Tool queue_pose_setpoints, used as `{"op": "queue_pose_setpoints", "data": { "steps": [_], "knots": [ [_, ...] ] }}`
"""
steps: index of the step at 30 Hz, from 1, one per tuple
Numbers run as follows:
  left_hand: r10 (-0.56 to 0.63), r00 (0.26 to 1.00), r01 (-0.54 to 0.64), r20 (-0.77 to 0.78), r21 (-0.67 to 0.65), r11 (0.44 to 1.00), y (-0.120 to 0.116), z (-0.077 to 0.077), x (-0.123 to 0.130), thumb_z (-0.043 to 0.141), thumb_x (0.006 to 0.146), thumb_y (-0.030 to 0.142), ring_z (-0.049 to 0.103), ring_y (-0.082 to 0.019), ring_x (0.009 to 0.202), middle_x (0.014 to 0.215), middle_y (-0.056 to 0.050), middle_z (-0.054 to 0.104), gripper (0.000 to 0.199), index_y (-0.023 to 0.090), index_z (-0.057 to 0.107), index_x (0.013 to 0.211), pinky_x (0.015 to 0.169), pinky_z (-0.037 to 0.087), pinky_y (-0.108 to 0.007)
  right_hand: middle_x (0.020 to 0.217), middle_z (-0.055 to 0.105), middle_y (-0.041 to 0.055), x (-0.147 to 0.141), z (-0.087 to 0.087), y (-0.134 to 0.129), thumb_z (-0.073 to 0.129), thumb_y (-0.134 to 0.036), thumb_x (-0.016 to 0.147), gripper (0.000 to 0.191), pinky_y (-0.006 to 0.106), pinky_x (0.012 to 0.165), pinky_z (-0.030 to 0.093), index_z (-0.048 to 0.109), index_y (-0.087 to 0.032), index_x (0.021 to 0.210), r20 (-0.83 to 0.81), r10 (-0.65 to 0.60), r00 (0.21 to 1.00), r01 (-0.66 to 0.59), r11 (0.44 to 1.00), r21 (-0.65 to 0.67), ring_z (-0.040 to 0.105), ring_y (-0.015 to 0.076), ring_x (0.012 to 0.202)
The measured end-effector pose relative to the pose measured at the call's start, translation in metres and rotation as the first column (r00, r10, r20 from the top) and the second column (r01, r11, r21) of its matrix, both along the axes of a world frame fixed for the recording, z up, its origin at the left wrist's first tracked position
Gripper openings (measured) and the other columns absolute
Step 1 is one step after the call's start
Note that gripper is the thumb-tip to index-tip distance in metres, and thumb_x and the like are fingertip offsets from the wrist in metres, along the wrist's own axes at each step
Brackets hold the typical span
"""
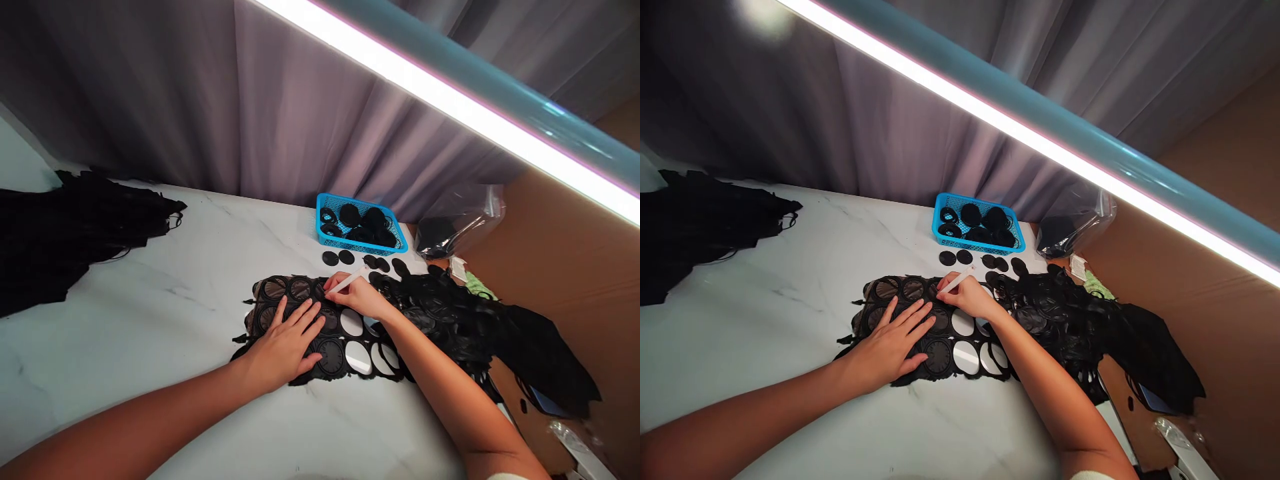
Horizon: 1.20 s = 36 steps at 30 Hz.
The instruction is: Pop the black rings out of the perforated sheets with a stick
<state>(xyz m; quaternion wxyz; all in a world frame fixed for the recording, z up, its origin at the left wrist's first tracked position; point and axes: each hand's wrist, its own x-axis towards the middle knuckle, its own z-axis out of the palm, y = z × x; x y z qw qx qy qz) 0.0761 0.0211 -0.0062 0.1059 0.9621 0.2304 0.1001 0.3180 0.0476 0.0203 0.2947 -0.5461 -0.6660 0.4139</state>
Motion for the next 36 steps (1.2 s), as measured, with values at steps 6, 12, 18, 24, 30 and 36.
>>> {"op": "queue_pose_setpoints", "data": {
  "steps": [6, 12, 18, 24, 30, 36],
  "knots": [
    [-0.002, 1.0, 0.002, -0.006, 0.003, 1.0, 0.0, -0.002, -0.001, 0.05, 0.097, 0.045, 0.03, -0.031, 0.145, 0.153, -0.014, 0.04, 0.054, 0.017, 0.046, 0.142, 0.117, 0.007, -0.062, 0.092, 0.066, 0.0054, -0.014, 0.0, -0.009, 0.062, -0.02, 0.084, 0.012, 0.031, 0.075, 0.047, 0.058, -0.02, 0.073, 0.194, 0.06, 0.979, -0.095, 0.98, 0.173, 0.061, 0.018, 0.082],
    [0.003, 1.0, -0.002, 0.016, -0.02, 1.0, 0.001, -0.003, -0.001, 0.05, 0.096, 0.048, 0.029, -0.029, 0.145, 0.153, -0.012, 0.041, 0.055, 0.018, 0.046, 0.142, 0.118, 0.006, -0.06, 0.085, 0.066, 0.0118, 0.0, 0.002, -0.009, 0.049, -0.011, 0.088, 0.012, 0.035, 0.076, 0.043, 0.058, -0.019, 0.085, 0.615, -0.196, 0.764, -0.061, 0.926, 0.371, 0.058, 0.0254, 0.084],
    [-0.026, 1.0, 0.026, 0.012, -0.024, 0.999, 0.003, 0.004, -0.007, 0.054, 0.096, 0.044, 0.026, -0.03, 0.147, 0.154, -0.014, 0.039, 0.054, 0.02, 0.043, 0.144, 0.117, 0.014, -0.06, 0.087, 0.069, 0.01, 0.052, 0.019, -0.009, 0.049, -0.023, 0.091, 0.014, 0.032, 0.073, 0.043, 0.055, -0.022, 0.078, 0.368, -0.604, 0.707, 0.428, 0.78, 0.457, 0.061, 0.0238, 0.079],
    [-0.134, 0.991, 0.133, -0.027, -0.057, 0.99, 0.002, 0.008, -0.021, 0.063, 0.093, 0.038, 0.025, -0.033, 0.147, 0.159, -0.013, 0.029, 0.059, 0.029, 0.041, 0.146, 0.116, 0.019, -0.059, 0.092, 0.072, 0.0043, -0.009, 0.01, -0.062, 0.057, -0.025, 0.089, 0.015, 0.031, 0.076, 0.047, 0.056, -0.022, 0.074, 0.034, -0.114, 0.993, 0.111, 0.992, 0.067, 0.065, 0.0205, 0.086],
    [-0.139, 0.99, 0.139, 0.007, -0.079, 0.987, 0.002, 0.003, -0.026, 0.058, 0.095, 0.04, 0.022, -0.033, 0.148, 0.162, -0.007, 0.02, 0.058, 0.035, 0.036, 0.149, 0.117, 0.017, -0.057, 0.092, 0.067, 0.0036, -0.025, 0.003, -0.074, 0.059, -0.024, 0.088, 0.02, 0.032, 0.076, 0.046, 0.053, -0.021, 0.07, -0.001, -0.066, 0.998, 0.066, 0.996, 0.055, 0.062, 0.0184, 0.086],
    [-0.131, 0.991, 0.131, 0.003, -0.061, 0.99, 0.0, 0.002, -0.026, 0.057, 0.096, 0.042, 0.022, -0.033, 0.148, 0.163, -0.007, 0.019, 0.057, 0.036, 0.037, 0.149, 0.117, 0.016, -0.058, 0.092, 0.064, 0.0036, -0.021, 0.001, -0.071, 0.061, -0.022, 0.088, 0.019, 0.033, 0.08, 0.046, 0.053, -0.021, 0.07, 0.016, -0.032, 0.999, 0.03, 0.996, 0.086, 0.06, 0.0188, 0.088]
  ]
}}
